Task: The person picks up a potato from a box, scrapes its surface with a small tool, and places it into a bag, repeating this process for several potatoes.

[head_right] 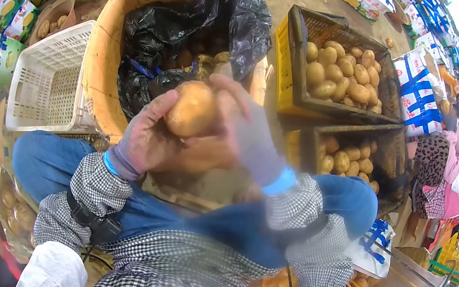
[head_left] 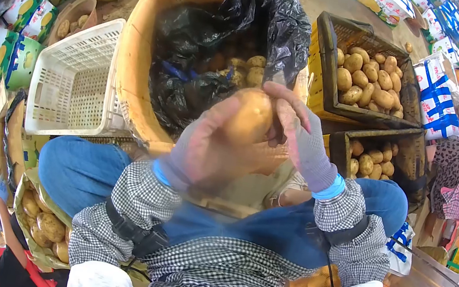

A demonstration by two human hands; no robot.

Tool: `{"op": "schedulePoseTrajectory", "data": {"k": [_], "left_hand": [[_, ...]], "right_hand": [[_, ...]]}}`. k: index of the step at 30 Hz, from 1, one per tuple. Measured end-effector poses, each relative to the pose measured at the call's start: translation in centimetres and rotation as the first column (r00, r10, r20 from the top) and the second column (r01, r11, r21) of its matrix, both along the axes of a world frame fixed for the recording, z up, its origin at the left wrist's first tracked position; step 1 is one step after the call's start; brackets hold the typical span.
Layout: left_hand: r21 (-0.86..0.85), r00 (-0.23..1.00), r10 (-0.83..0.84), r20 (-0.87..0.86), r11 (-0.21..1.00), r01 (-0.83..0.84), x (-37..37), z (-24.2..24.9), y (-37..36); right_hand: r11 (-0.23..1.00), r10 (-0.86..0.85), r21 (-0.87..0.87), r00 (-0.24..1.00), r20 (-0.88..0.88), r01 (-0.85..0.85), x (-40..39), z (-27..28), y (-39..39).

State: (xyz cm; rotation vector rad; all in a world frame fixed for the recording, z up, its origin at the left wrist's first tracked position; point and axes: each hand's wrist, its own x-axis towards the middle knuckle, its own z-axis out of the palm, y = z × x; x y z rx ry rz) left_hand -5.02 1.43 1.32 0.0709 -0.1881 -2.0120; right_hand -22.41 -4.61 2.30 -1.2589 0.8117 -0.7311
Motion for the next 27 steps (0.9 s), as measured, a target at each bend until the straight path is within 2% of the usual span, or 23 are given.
{"op": "schedulePoseTrajectory", "data": {"k": [1,3,4,5,6,8,10,11,12,14,17,18,20,21,22,24,25,27], "left_hand": [[0.056,0.998,0.028,0.051,0.998,-0.031,0.1,-0.1,0.0],[0.116,0.993,0.029,0.115,0.992,-0.042,0.3,0.0,-0.1],[0.124,0.992,0.004,0.126,0.992,-0.02,0.4,0.1,-0.1],[0.133,0.99,-0.02,0.137,0.991,0.001,0.4,0.1,-0.1],[0.105,0.998,-0.046,0.04,0.994,0.041,0.3,0.2,-0.1],[0.04,0.982,-0.108,-0.152,0.993,0.115,-0.2,0.4,-0.1],[0.058,0.982,-0.098,-0.164,0.992,0.108,0.0,-0.5,0.0],[0.067,0.981,-0.092,-0.169,0.992,0.105,0.1,-0.7,0.0],[0.115,0.999,-0.052,-0.017,0.992,0.053,0.1,-0.7,0.1],[0.186,0.958,0.009,0.287,0.98,-0.065,0.2,-0.7,0.4],[0.11,0.894,0.146,0.424,0.971,-0.211,-0.2,0.5,-0.1],[-0.024,0.765,0.259,0.59,0.952,-0.304,-0.3,0.6,-0.3],[-0.32,0.391,0.474,0.789,0.86,-0.396,-0.5,0.4,-0.2],[-0.36,0.237,0.471,0.85,0.847,-0.39,-0.5,0.3,-0.3],[-0.536,0.02,0.567,0.824,0.789,-0.3,-0.4,0.1,-0.3],[-0.77,-0.363,0.716,0.596,0.638,-0.007,-0.3,-0.4,-0.2],[-0.786,-0.402,0.726,0.558,0.618,0.026,-0.3,-0.8,-0.2],[-0.759,-0.304,0.703,0.643,0.637,-0.134,-0.7,-0.8,-0.3]], "right_hand": [[0.998,-0.003,-0.065,1.0,0.023,0.004,0.1,-0.4,0.3],[0.926,-0.041,-0.378,0.989,-0.145,-0.017,0.5,-0.9,0.4],[0.802,-0.124,-0.59,0.941,-0.314,-0.092,0.7,-1.2,0.4],[0.739,-0.166,-0.657,0.907,-0.387,-0.145,0.7,-1.3,0.5],[0.67,-0.22,-0.715,0.866,-0.449,-0.2,0.8,-1.4,0.5],[0.739,-0.177,-0.648,0.874,-0.453,-0.186,0.7,-1.5,0.9],[0.913,-0.085,-0.406,0.962,-0.26,-0.029,1.0,-1.4,1.1],[0.943,-0.079,-0.333,0.976,-0.205,0.006,1.1,-1.5,1.1],[0.966,-0.08,-0.256,0.986,-0.147,0.041,1.2,-1.6,1.1],[0.963,-0.114,-0.26,0.982,-0.148,0.072,1.0,-2.7,0.5],[0.975,-0.196,-0.143,0.965,-0.176,0.171,0.8,-3.0,-0.6],[0.976,-0.214,-0.073,0.963,-0.164,0.205,0.9,-2.5,-0.9],[0.954,-0.227,0.183,0.971,-0.081,0.238,1.0,-1.1,-0.8],[0.98,-0.047,0.185,0.992,-0.119,0.069,0.4,-0.7,-1.0],[0.978,-0.005,0.209,0.999,-0.05,0.016,0.5,-0.6,-0.7],[0.964,0.069,0.249,0.994,0.089,-0.089,0.8,0.1,0.1],[0.932,0.115,0.328,0.984,0.137,-0.154,0.2,0.7,-0.2],[0.949,0.104,0.267,0.965,0.241,-0.17,0.0,1.0,-0.4]]}}
